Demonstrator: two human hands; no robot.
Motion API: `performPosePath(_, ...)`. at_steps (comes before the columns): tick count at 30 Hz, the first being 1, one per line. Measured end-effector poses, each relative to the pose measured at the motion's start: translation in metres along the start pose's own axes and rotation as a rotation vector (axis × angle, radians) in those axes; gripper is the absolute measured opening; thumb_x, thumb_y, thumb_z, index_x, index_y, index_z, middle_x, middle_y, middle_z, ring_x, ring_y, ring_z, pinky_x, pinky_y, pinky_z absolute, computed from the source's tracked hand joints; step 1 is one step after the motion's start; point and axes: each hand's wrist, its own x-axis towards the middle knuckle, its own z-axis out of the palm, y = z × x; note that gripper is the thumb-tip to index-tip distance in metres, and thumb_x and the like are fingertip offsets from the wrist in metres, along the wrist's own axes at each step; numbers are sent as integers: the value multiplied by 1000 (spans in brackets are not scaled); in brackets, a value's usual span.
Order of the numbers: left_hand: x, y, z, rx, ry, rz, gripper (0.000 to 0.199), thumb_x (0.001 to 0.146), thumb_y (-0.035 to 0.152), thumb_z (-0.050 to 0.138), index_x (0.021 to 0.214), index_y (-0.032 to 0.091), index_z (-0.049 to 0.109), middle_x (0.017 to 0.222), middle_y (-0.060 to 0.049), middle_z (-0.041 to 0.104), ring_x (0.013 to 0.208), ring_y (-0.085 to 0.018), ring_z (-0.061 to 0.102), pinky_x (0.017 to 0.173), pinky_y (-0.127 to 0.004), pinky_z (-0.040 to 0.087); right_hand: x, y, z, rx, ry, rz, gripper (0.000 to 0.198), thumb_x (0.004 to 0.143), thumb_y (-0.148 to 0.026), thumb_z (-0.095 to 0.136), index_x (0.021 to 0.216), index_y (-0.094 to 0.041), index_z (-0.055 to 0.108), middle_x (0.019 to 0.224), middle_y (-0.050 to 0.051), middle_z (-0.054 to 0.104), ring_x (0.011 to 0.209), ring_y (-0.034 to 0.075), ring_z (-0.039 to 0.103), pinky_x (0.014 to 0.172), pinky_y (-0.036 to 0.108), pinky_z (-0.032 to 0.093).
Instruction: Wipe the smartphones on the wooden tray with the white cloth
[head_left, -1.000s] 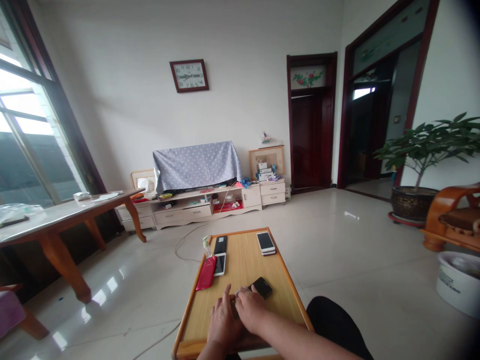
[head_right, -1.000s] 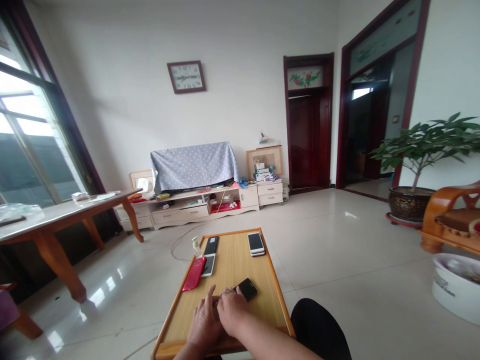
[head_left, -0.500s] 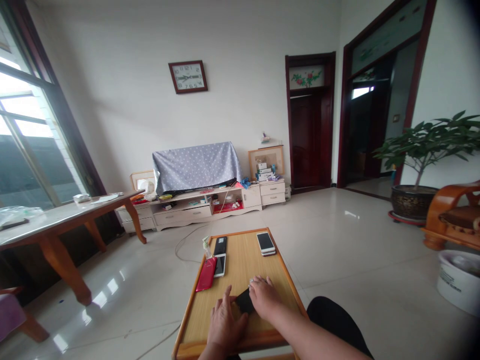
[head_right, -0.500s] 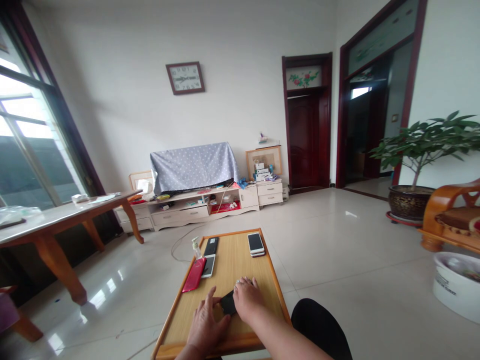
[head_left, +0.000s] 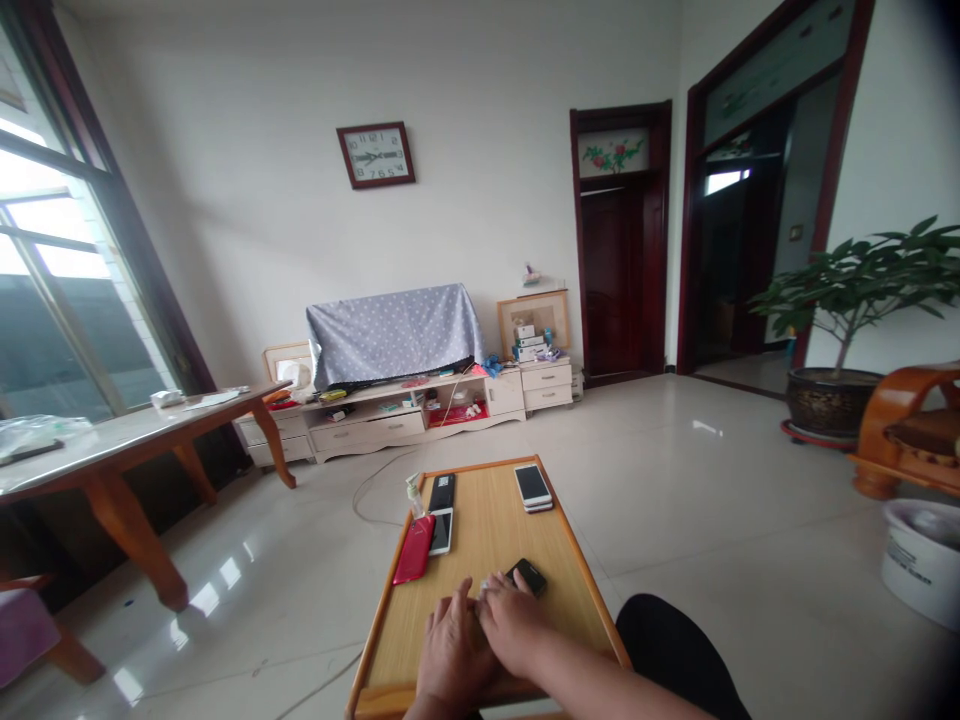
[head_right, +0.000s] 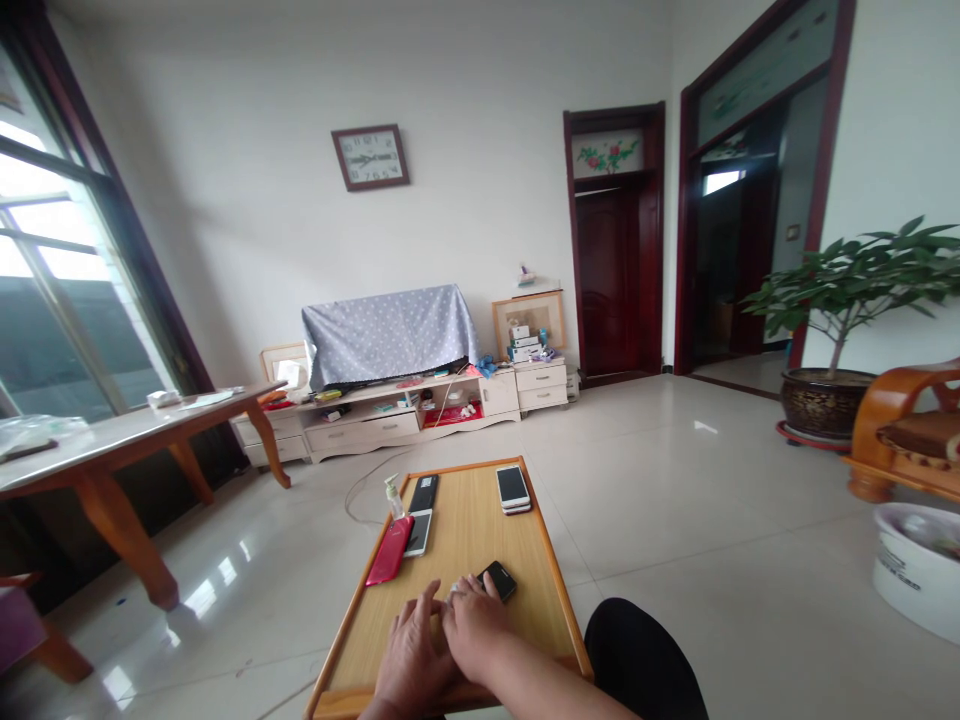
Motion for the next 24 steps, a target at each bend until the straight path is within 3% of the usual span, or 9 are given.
performPosePath(5, -2, -2, 4, 41, 25, 37, 73, 78, 45, 58, 145, 20, 44, 144, -11, 55, 127, -28, 48, 109, -36, 30, -11, -13, 4, 45, -33, -67, 46, 102, -31, 30, 137, -20, 59, 146, 12, 54, 141, 24, 42, 122, 47, 14)
performPosePath(13, -4, -2, 4, 6, 62, 30, 79, 72, 49, 62, 143, 20, 45, 137, -13, 59, 126, -31, 49, 108, -40, 32, -12, -9, 3, 28, -22, -61, 47, 103, -29, 27, 138, -22, 59, 147, 11, 53, 142, 25, 42, 123, 50, 14)
performPosePath(24, -6, -3, 3, 25, 23, 21, 71, 79, 38, 52, 147, 19, 41, 143, -11, 56, 130, -29, 49, 113, -40, 30, -17, -15, 8, 59, -29, -82, 48, 104, -32, 27, 143, -26, 53, 148, 10, 52, 142, 25, 42, 122, 50, 15)
